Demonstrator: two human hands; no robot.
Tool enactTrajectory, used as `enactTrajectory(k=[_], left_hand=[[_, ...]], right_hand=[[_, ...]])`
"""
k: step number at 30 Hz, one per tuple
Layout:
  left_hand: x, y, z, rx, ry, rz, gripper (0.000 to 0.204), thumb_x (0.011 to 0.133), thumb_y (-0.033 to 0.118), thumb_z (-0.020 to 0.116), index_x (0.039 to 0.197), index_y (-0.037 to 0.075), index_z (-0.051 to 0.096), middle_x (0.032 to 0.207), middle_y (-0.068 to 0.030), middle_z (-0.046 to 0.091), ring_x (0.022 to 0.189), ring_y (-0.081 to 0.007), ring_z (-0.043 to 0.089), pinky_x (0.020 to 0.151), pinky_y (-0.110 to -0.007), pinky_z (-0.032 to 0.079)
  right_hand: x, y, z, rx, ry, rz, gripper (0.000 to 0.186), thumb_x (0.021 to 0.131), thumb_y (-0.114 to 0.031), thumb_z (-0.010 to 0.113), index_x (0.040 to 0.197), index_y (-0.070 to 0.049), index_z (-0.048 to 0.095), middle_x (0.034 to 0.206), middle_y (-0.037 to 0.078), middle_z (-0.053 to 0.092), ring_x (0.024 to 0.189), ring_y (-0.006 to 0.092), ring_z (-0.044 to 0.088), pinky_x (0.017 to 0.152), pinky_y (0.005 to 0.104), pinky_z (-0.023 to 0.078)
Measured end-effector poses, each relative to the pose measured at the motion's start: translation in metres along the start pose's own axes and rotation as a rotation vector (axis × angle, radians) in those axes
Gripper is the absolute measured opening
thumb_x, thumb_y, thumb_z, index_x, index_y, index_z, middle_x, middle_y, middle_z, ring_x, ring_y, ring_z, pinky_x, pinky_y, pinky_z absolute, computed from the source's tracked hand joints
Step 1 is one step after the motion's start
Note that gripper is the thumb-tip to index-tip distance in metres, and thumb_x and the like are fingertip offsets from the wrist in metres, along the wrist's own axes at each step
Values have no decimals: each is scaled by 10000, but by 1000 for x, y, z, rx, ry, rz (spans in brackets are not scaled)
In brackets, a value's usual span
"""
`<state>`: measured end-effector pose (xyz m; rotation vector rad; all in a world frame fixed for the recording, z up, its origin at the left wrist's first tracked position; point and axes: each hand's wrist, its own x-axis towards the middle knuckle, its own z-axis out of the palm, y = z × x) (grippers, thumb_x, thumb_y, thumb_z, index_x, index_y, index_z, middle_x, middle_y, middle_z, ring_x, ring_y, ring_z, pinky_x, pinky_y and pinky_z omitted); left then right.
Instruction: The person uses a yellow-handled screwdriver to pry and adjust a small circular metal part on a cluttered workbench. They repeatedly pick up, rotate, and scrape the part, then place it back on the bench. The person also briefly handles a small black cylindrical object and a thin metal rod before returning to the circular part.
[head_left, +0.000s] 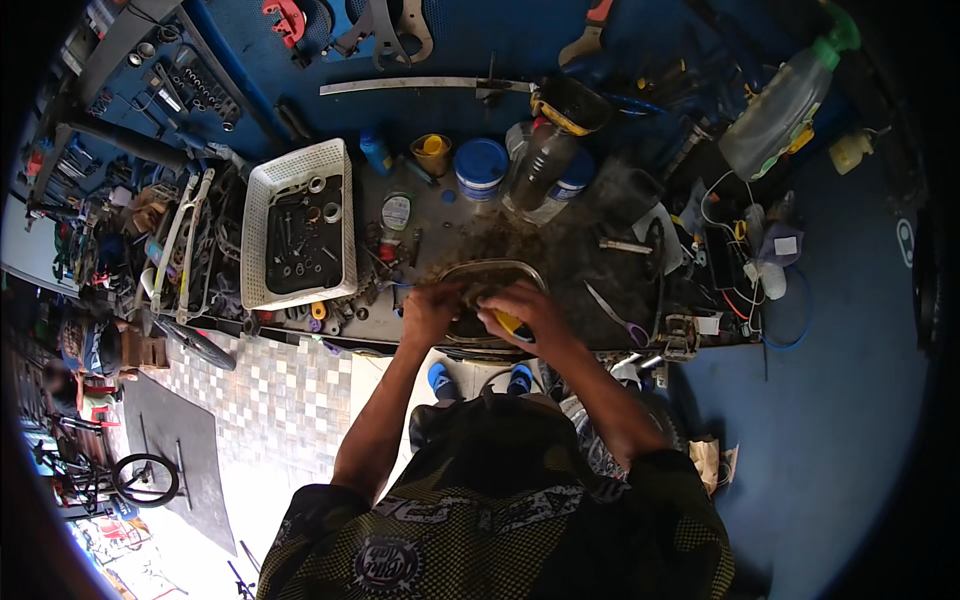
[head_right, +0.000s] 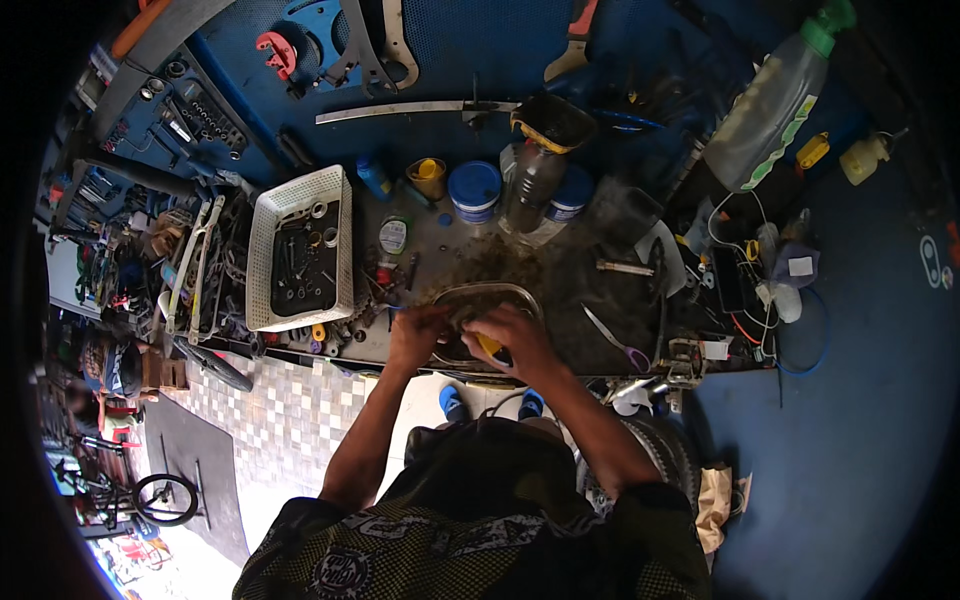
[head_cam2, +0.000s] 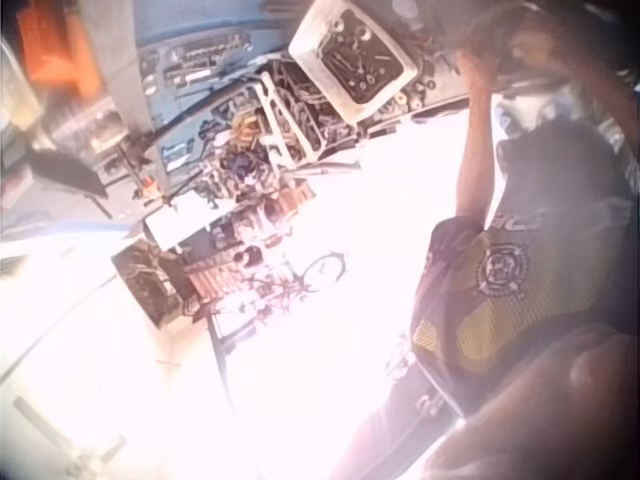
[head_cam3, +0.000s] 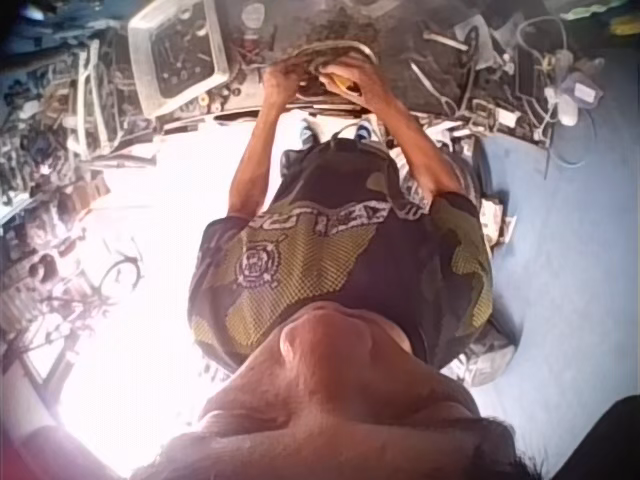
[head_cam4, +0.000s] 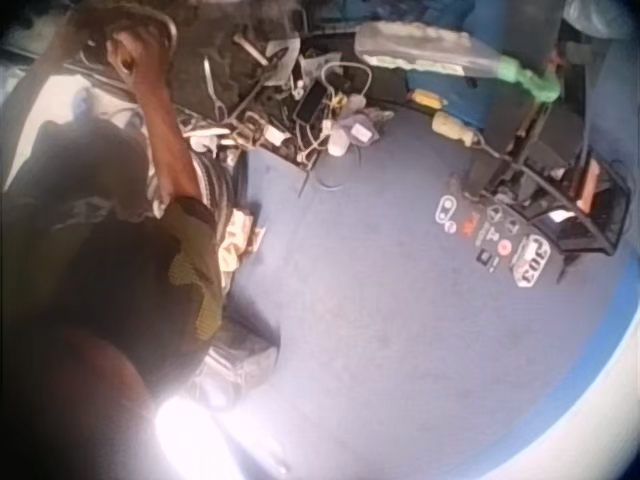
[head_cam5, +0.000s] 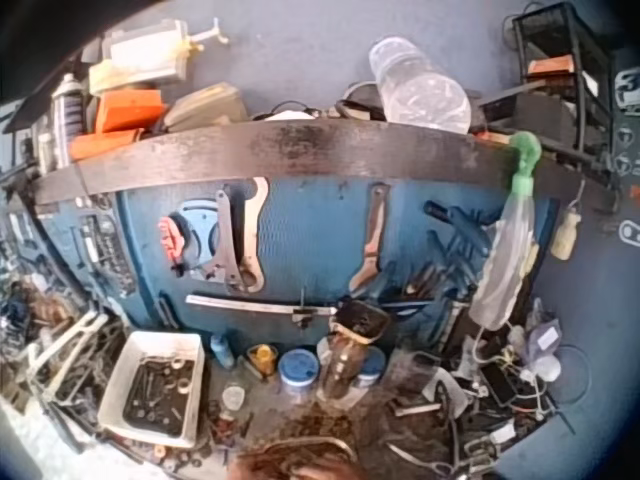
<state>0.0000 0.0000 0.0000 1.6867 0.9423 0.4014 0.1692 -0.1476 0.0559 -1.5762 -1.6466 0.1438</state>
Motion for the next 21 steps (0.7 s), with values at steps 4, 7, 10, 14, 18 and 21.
enactTrajectory(k=[4,7,10,14,18,21], left_hand=[[2,4,-3,34,7,-3,271,954,121,659,1189,95,791,799,-118,781,706,-152,761,681,-314,584],[1,5,-6,95,-3,42,279,951,93,643,1188,101,791,798,-120,779,688,-154,756,667,-318,582],[3,6,-6,72,0,71,282,950,71,632,1180,101,793,790,-118,775,691,-159,759,660,-323,580],[6,6,-7,156,-78,80,282,973,15,587,1194,-7,761,917,-142,776,761,-190,772,678,-320,624],[6,2,-6,-209,-126,-24,312,1020,10,532,1280,-20,701,1045,-137,739,791,-210,766,705,-346,654],[8,3,-1,-445,-142,-90,347,1026,-1,519,1347,-22,648,1020,-105,704,804,-195,752,721,-347,654]], right_hand=[[2,1,-2,-14,7,-44,262,807,-88,863,1052,-81,769,924,71,748,816,270,679,729,371,561],[1,-2,-1,2,25,-36,254,808,-79,860,1042,-70,764,924,78,748,815,274,681,735,376,557],[3,0,-2,49,37,-38,234,829,-81,850,1040,-47,753,936,86,753,833,279,693,750,377,549],[3,16,1,163,77,25,219,839,-106,849,1027,-36,760,964,97,764,866,282,711,754,384,546],[-9,29,-8,130,34,204,205,868,-193,832,995,-50,758,951,92,752,860,288,705,756,386,542],[-29,30,-4,13,-106,240,196,886,-222,814,978,-58,759,930,92,740,869,293,700,758,389,544]])
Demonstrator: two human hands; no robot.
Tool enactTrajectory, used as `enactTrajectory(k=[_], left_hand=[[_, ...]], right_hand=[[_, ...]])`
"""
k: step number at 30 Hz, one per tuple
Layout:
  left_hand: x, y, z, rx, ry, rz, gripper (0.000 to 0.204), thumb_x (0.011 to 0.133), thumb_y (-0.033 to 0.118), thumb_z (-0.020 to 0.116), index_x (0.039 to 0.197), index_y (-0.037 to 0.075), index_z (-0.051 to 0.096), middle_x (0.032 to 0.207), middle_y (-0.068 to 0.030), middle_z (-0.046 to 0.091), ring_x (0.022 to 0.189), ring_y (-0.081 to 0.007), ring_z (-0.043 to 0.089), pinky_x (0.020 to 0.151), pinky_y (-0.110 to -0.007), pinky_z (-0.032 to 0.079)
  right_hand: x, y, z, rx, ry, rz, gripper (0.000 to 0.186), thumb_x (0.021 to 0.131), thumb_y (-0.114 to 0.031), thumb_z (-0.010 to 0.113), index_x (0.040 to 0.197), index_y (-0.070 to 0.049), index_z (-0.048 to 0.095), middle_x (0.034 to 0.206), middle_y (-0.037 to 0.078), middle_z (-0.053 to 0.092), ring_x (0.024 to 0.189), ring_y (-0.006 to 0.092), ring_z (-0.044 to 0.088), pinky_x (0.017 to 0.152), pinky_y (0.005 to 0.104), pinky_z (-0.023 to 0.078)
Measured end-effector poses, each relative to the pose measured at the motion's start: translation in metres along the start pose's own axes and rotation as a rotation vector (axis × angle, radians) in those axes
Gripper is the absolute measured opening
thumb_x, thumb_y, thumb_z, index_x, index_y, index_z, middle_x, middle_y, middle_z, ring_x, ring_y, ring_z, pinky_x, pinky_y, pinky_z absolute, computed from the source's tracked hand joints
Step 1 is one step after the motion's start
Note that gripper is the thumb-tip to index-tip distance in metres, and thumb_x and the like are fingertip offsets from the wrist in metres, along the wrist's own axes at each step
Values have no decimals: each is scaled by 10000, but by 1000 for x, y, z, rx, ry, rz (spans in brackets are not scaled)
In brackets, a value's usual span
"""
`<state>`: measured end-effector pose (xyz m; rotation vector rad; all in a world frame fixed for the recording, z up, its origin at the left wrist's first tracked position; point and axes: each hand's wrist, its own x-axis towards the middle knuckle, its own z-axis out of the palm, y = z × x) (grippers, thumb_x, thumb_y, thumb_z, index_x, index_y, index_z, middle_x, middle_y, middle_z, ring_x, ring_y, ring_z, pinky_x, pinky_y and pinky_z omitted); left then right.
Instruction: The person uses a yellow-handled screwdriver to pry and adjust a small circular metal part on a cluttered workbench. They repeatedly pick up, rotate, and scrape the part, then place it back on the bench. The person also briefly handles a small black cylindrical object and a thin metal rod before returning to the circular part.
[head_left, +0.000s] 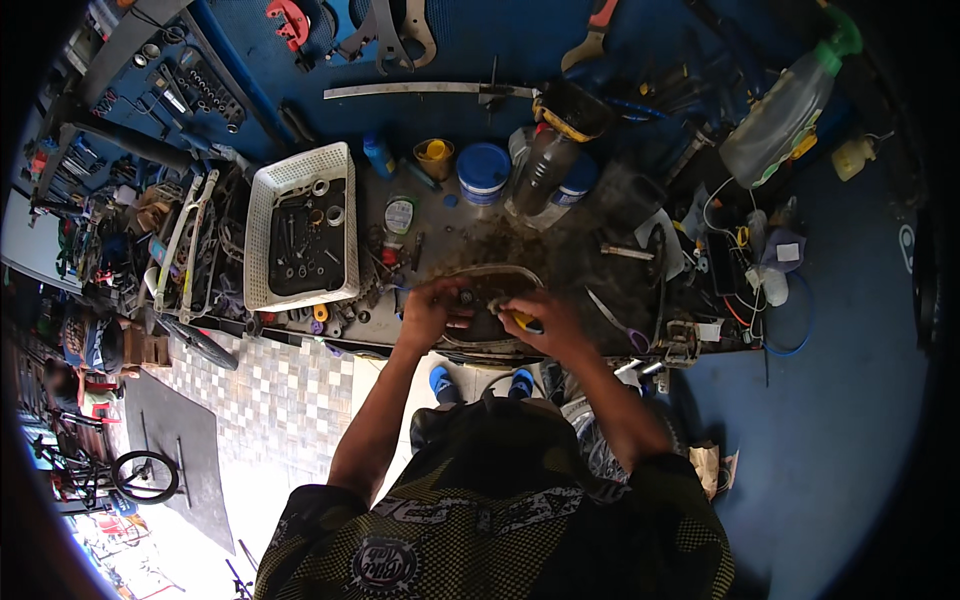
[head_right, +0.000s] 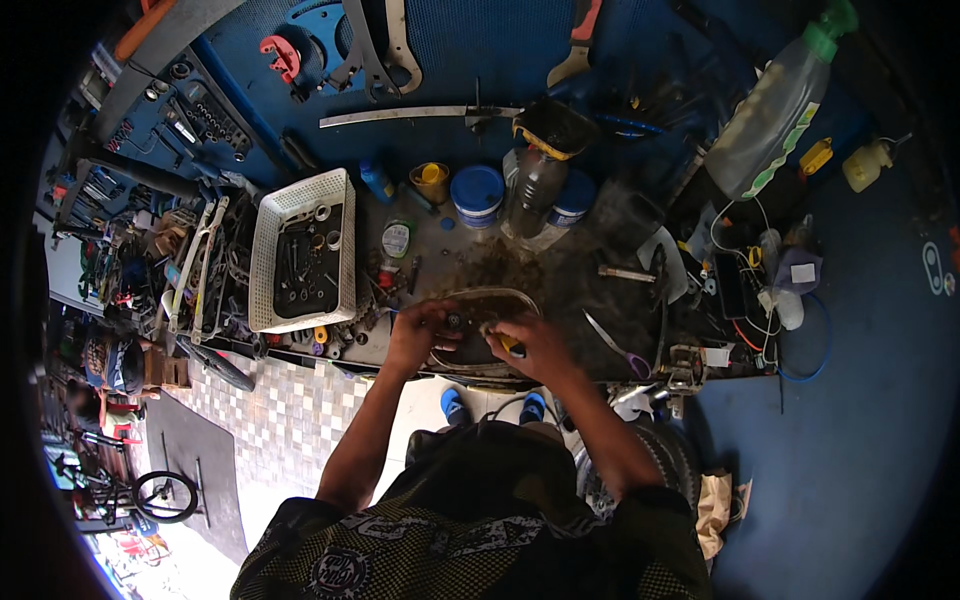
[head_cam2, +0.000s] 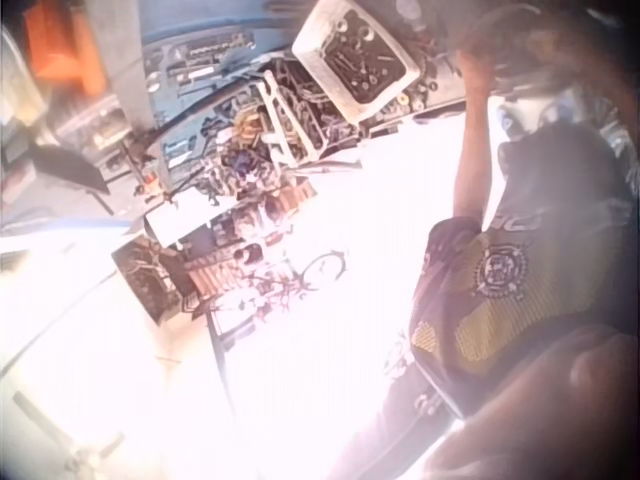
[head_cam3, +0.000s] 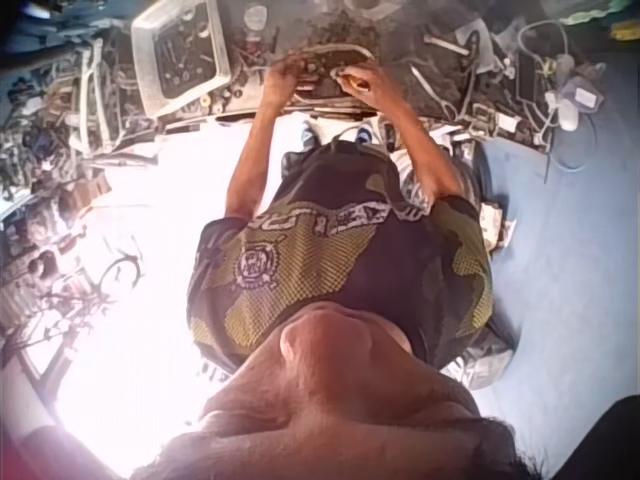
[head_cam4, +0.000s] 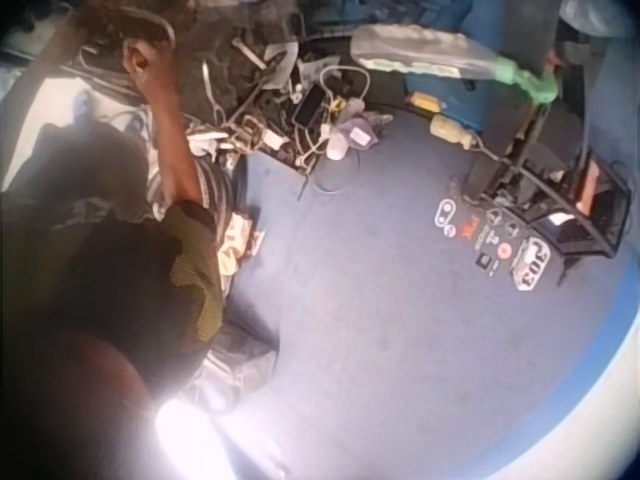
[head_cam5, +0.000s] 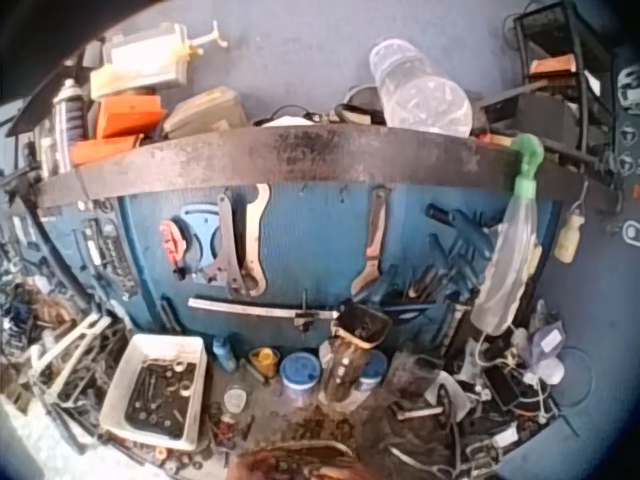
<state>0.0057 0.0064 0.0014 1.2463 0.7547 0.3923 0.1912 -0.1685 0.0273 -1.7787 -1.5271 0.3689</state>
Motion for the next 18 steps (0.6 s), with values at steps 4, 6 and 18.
enactTrajectory(k=[4,6,18], left_hand=[[-2,-5,3,125,22,152,414,950,-22,585,1351,35,671,790,-28,641,732,-121,699,647,-292,578],[-4,-8,4,238,37,220,448,909,-21,618,1342,64,693,710,-5,615,685,-99,664,614,-280,534],[-12,-7,8,426,190,197,450,886,-25,566,1319,-12,688,788,-78,725,676,-105,664,636,-290,541]], right_hand=[[-8,9,18,18,43,162,202,926,-247,784,968,-54,745,908,80,730,852,253,712,747,364,541],[0,9,25,445,186,281,224,983,-268,737,1003,-45,732,880,52,721,818,148,718,730,302,535],[29,-34,19,435,82,184,221,999,-245,721,1009,-24,725,774,59,695,719,77,631,651,281,505]])
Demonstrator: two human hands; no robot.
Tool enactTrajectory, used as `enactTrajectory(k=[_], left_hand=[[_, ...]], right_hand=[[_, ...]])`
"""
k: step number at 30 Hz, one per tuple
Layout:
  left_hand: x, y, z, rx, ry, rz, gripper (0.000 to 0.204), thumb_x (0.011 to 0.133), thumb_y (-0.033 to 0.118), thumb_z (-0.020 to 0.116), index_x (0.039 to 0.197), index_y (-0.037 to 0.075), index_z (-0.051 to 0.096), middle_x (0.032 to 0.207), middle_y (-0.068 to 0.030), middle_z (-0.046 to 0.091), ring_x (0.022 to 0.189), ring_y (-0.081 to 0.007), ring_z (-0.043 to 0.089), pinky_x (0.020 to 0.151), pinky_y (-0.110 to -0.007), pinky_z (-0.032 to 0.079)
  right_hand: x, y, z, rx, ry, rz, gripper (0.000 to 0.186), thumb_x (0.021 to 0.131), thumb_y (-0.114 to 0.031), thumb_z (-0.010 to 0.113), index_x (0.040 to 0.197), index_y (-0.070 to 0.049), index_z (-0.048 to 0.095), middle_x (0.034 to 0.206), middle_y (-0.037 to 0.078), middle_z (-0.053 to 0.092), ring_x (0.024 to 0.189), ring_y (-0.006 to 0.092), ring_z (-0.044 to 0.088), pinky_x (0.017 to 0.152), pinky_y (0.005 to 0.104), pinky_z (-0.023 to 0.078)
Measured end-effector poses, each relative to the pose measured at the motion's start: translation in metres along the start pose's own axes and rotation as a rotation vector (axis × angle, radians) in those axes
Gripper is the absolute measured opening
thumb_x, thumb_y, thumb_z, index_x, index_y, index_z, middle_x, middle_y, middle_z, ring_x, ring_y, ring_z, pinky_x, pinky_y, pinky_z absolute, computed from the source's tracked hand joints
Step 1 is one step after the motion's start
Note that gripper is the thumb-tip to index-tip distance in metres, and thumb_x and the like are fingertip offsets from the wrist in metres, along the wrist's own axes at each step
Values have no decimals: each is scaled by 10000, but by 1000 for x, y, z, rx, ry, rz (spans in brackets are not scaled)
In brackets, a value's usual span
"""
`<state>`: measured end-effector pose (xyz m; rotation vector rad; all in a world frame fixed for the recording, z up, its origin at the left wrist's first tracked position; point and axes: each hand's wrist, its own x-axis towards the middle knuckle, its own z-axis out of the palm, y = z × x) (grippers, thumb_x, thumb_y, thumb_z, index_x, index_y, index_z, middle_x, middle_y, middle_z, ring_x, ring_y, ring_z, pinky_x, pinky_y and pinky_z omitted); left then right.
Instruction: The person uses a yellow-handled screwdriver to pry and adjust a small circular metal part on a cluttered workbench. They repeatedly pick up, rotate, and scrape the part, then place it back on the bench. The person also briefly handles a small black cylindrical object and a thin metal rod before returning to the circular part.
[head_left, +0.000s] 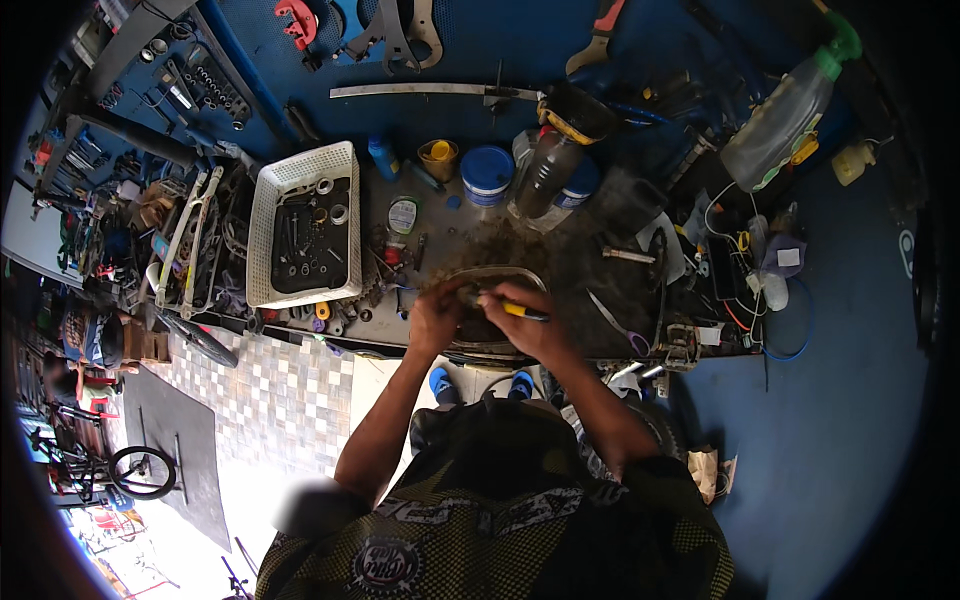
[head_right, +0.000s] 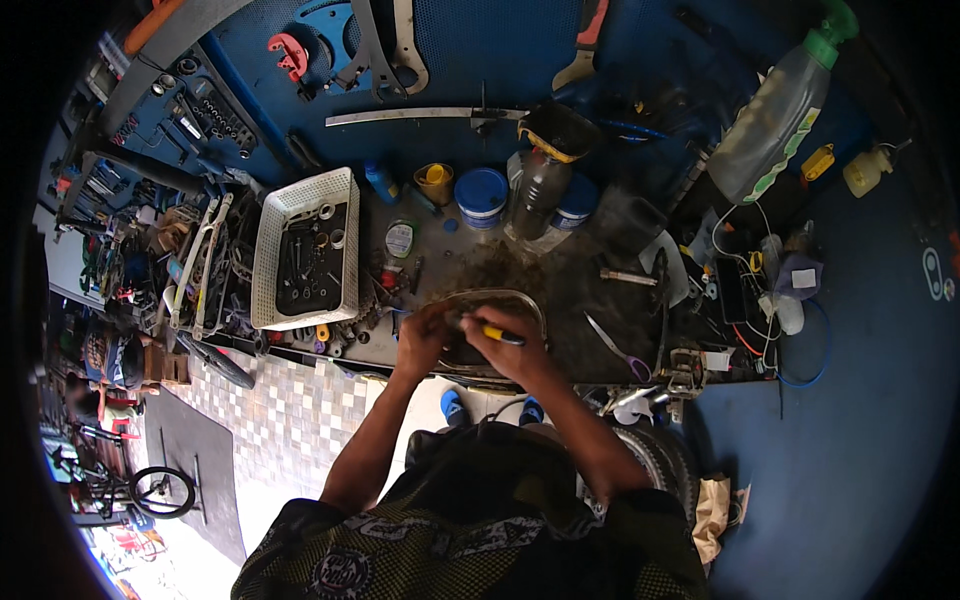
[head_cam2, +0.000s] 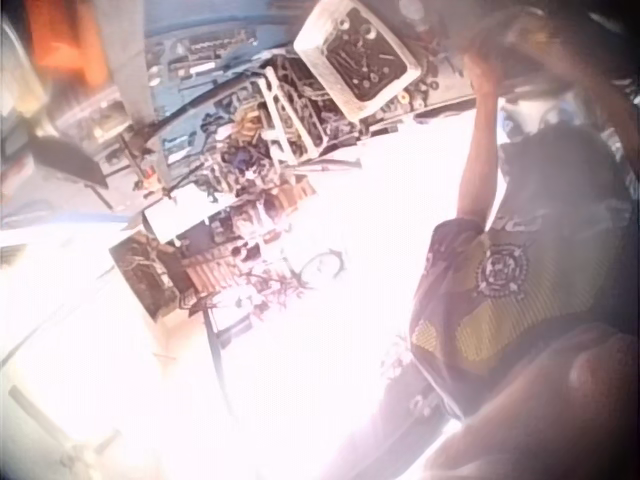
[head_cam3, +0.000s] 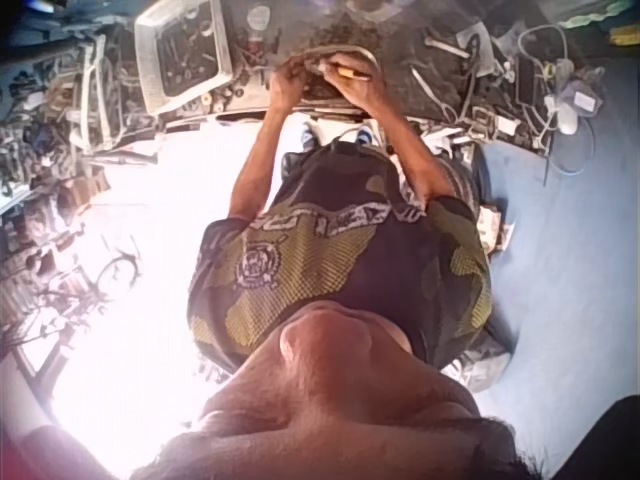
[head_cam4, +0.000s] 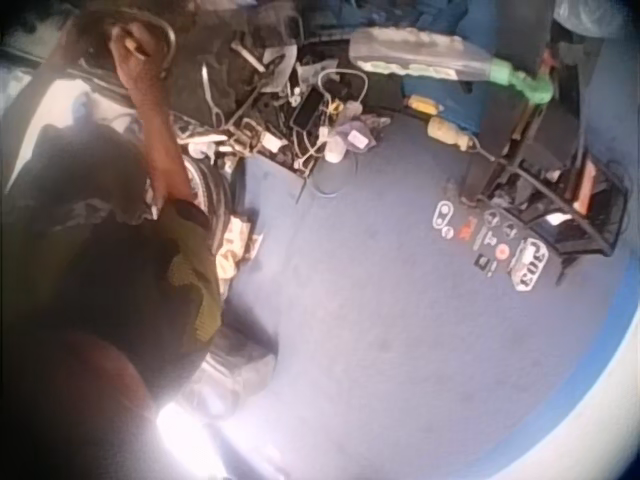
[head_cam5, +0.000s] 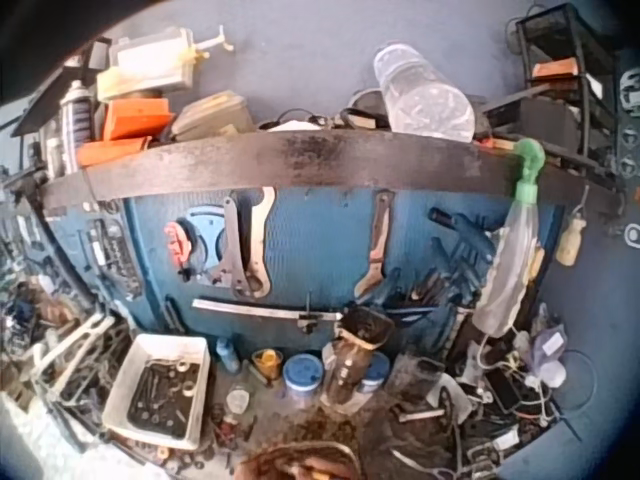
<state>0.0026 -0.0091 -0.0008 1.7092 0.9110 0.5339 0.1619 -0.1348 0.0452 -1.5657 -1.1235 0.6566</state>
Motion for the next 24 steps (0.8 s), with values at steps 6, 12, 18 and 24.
enactTrajectory(k=[6,12,18,24], left_hand=[[3,1,1,-64,52,-9,393,903,-7,596,1278,-2,715,781,-84,737,678,-120,698,644,-304,578],[9,0,4,-140,44,-19,358,913,-10,621,1261,-1,706,821,-121,755,696,-152,728,629,-320,606],[15,3,5,-184,-3,-90,331,930,-11,628,1257,-32,679,871,-129,759,739,-156,729,637,-313,617],[16,0,2,-205,-87,-60,320,964,-11,612,1276,-42,674,910,-135,752,787,-168,738,656,-323,639]], right_hand=[[2,-4,3,-192,126,-67,202,968,-202,735,1008,-4,734,761,90,712,696,95,667,648,293,526],[-6,1,-5,-193,155,65,189,971,-205,745,1016,-21,750,780,90,734,696,90,693,626,276,532],[-8,7,-13,-147,85,-101,148,919,-137,785,997,-20,738,951,128,754,825,246,724,735,354,555],[-3,10,-22,-132,47,-201,168,914,-143,788,1010,-11,747,936,127,752,838,260,715,740,361,550]])
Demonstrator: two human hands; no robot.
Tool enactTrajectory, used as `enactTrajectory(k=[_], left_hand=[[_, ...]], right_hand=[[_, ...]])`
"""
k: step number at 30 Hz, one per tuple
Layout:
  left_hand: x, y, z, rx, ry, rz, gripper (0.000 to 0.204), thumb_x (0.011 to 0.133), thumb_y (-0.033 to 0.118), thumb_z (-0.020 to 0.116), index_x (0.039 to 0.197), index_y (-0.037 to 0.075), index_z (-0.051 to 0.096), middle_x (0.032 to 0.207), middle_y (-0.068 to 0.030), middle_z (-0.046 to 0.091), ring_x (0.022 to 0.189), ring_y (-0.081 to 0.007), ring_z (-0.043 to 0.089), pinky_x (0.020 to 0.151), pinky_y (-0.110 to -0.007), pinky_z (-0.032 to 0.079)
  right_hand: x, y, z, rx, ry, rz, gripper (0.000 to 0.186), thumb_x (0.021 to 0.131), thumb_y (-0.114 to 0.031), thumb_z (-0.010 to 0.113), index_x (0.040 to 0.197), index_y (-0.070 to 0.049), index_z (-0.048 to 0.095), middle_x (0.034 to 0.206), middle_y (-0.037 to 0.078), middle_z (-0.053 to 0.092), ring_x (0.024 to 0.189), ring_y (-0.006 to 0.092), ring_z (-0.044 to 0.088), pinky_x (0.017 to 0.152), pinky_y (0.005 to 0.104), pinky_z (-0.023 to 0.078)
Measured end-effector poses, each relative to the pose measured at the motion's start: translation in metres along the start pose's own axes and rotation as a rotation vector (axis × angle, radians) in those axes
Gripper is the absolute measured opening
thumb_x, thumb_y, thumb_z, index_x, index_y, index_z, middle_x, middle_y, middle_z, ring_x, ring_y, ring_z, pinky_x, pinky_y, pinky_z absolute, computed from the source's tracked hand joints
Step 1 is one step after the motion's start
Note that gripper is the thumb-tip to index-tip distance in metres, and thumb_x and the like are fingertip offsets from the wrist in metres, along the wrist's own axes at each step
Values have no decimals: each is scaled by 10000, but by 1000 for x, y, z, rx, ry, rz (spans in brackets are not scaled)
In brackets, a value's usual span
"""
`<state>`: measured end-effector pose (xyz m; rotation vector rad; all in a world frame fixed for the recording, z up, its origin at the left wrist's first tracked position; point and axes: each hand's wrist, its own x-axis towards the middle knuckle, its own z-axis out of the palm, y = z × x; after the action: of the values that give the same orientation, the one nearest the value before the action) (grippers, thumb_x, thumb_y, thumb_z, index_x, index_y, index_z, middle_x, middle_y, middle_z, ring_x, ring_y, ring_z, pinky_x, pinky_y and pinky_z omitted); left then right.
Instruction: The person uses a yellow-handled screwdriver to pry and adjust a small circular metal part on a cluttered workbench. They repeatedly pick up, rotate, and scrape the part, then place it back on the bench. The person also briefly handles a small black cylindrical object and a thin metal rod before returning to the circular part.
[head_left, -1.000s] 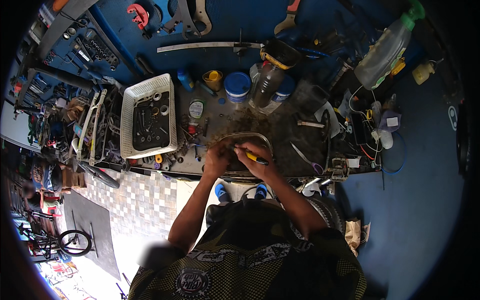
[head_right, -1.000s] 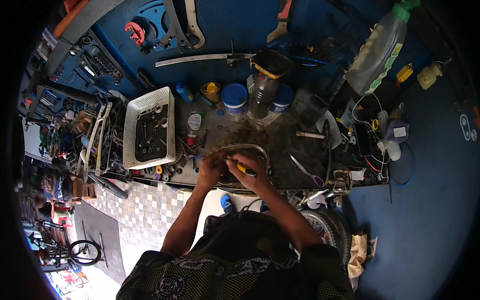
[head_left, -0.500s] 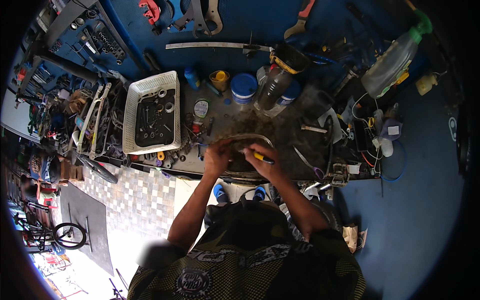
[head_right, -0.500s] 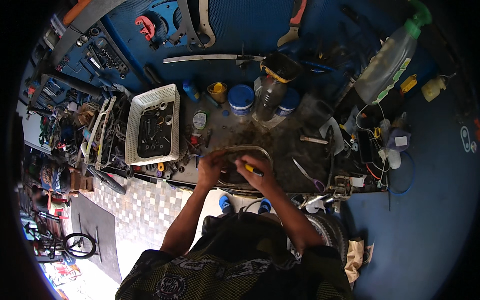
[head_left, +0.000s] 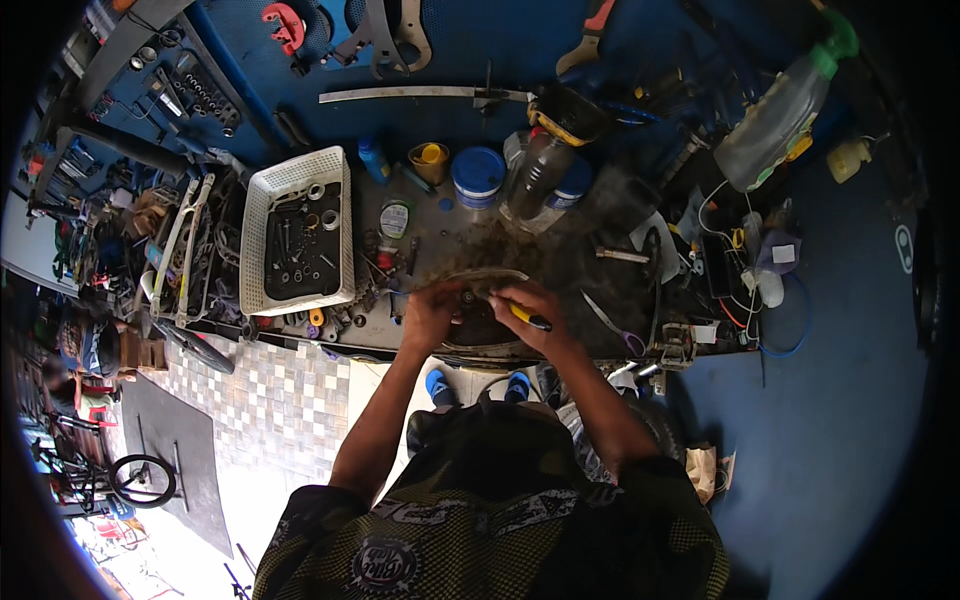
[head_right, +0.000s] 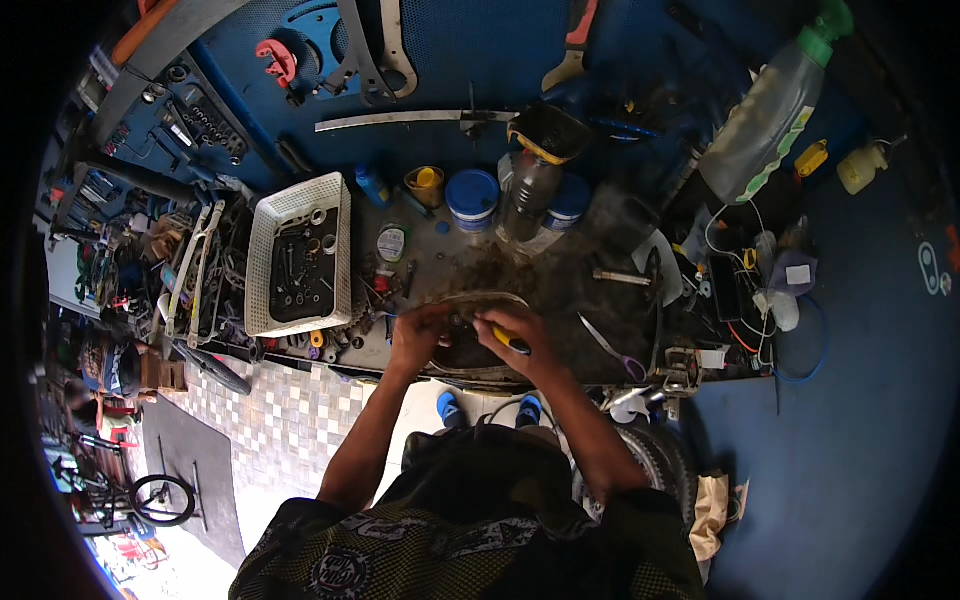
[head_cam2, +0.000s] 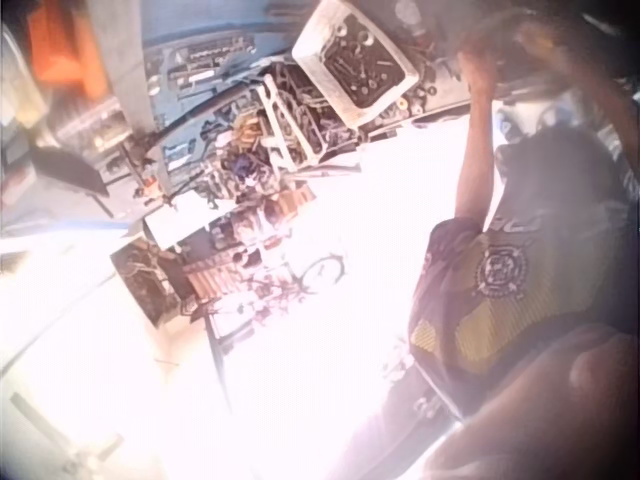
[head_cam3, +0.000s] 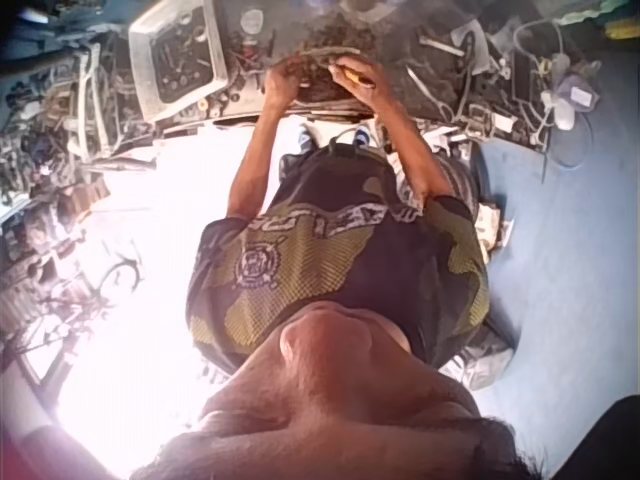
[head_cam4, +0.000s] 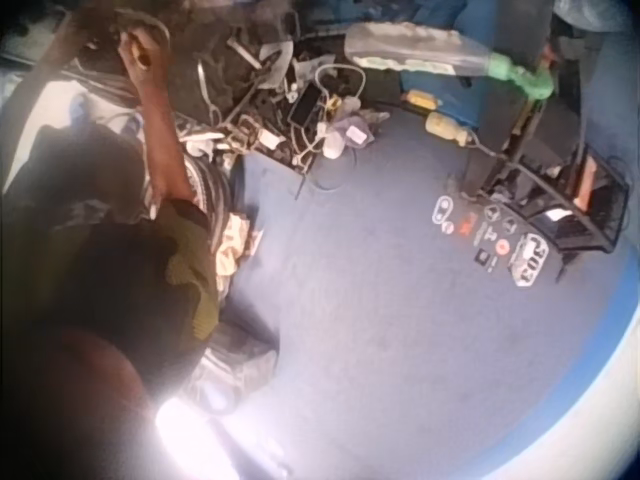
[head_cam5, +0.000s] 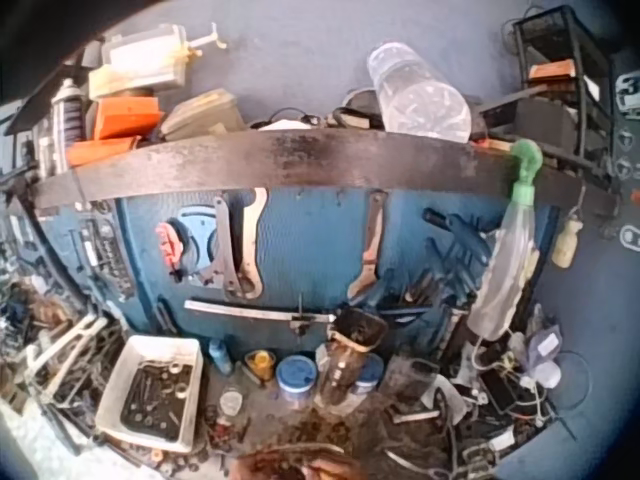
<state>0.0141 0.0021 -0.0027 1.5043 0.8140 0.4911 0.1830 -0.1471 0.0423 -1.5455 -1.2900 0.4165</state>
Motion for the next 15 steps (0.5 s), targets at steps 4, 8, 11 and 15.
enactTrajectory(k=[4,8,11,15], left_hand=[[-4,2,-2,-125,-12,-86,335,989,-9,567,1310,-49,655,1049,-132,712,821,-193,742,688,-335,652],[-7,3,-1,-408,-15,-171,360,1002,9,547,1349,-45,628,1109,-128,669,830,-214,741,728,-352,662],[-6,0,-1,-351,-37,-87,382,985,8,563,1361,-27,625,1034,-111,685,821,-195,739,724,-335,639],[-4,-6,3,96,-30,106,405,942,0,595,1343,-22,642,978,-113,737,809,-153,735,698,-320,601]], right_hand=[[-6,12,-4,-90,-3,4,166,919,-174,786,989,-27,756,911,129,747,841,259,726,724,370,546],[-20,24,-2,-259,-158,43,172,930,-216,780,965,-55,734,876,105,741,800,264,723,698,363,542],[-19,23,4,-61,81,199,229,980,-297,735,1028,-74,733,867,86,748,760,233,724,698,323,541],[-2,4,15,251,88,394,260,1000,-279,722,1038,-22,736,809,57,710,762,93,655,693,280,517]])
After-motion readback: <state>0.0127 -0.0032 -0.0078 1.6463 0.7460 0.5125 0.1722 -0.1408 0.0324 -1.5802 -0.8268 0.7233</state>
